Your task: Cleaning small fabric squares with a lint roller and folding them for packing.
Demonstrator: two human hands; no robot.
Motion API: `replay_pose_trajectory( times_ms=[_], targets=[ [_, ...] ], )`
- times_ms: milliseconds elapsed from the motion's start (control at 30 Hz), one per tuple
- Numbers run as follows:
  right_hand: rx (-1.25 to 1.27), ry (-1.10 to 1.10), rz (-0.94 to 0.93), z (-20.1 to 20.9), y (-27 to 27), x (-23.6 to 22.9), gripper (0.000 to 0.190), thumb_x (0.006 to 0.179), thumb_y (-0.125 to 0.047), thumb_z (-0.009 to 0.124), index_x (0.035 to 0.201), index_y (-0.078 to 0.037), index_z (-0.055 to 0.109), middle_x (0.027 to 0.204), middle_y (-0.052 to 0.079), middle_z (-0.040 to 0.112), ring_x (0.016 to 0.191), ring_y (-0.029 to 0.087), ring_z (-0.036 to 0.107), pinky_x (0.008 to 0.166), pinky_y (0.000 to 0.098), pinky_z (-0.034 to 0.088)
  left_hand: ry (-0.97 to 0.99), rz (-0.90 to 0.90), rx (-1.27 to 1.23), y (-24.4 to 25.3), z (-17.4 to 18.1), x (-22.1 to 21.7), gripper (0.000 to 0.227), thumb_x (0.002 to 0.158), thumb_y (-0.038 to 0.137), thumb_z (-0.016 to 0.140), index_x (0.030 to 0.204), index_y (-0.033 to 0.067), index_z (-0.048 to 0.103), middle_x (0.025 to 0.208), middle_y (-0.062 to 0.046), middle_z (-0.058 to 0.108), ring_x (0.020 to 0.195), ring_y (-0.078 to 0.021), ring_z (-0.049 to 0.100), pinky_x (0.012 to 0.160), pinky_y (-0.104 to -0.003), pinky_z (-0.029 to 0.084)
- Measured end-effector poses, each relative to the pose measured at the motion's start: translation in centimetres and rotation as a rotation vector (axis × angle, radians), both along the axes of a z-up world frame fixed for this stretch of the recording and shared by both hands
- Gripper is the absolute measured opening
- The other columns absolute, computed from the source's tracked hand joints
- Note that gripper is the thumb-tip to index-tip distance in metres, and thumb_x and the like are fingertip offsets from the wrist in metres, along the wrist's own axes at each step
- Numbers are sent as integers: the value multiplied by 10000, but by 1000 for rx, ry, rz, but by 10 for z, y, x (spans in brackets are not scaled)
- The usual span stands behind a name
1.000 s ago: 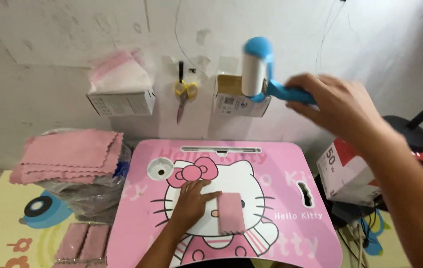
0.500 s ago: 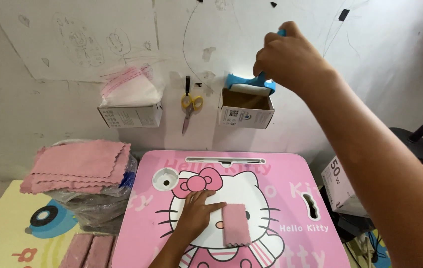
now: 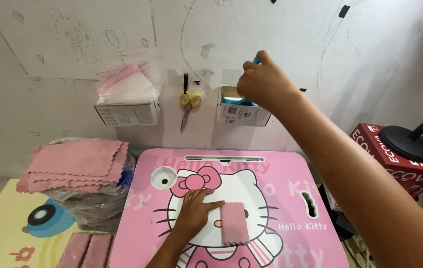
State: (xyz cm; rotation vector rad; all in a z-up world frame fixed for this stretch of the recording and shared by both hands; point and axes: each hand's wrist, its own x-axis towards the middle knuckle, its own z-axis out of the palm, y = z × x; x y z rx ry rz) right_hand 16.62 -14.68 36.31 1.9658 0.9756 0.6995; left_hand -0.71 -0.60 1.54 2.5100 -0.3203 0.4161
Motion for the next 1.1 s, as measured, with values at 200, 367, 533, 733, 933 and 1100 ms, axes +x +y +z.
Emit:
replay_pose_trajectory(
  times_ms=[200,367,533,733,933,1100],
  targets=[
    [112,14,127,-15,-10,-5,110,781,-176,776,823,-274,750,823,-77,777,932,152,667,1122,437,375,-7,7,-18,0,3,1,498,813,-21,548,1129,251,820,1316,-63,623,1253,-236,496,1091,-428,291],
    [188,-111,336,-34,-26,-2,268,802,-206,771,1048,-302,721,1044,-95,766,1119,140,674,1256,517,248,-38,3,2,0,0,1,445,850,34,543,1131,246,814,1322,-58,615,1247,-224,494,1076,-419,291],
    [169,-290,524,-65,-49,-39,642,735,-165,817,1307,-368,606,1404,-85,629,1306,156,567,1303,559,131,-58,8,-12,1,10,-2,580,800,-65,493,1254,192,745,1287,-55,617,1187,-213,527,1027,-393,340],
    [439,140,752,-164,-87,-111,331,830,-131,729,1128,-262,673,1150,32,667,1196,235,613,1127,638,392,-415,394,-47,26,65,3,230,834,49,628,1038,-11,717,938,-200,644,959,-412,631,911,-544,481],
    [782,606,322,-312,-126,-132,657,827,-519,682,1427,-294,534,1380,-41,593,1220,190,558,1163,557,313,-759,650,-26,100,167,33,553,838,-5,639,1375,53,521,1334,-142,595,1223,-344,574,1018,-469,429],
    [1031,845,-64,-381,-134,-134,743,869,-530,635,1484,-158,443,1455,104,522,1306,296,554,1061,491,458,-831,572,273,154,249,62,477,776,-64,615,1235,64,619,1220,-106,650,1099,-306,617,958,-433,454]
  ],
)
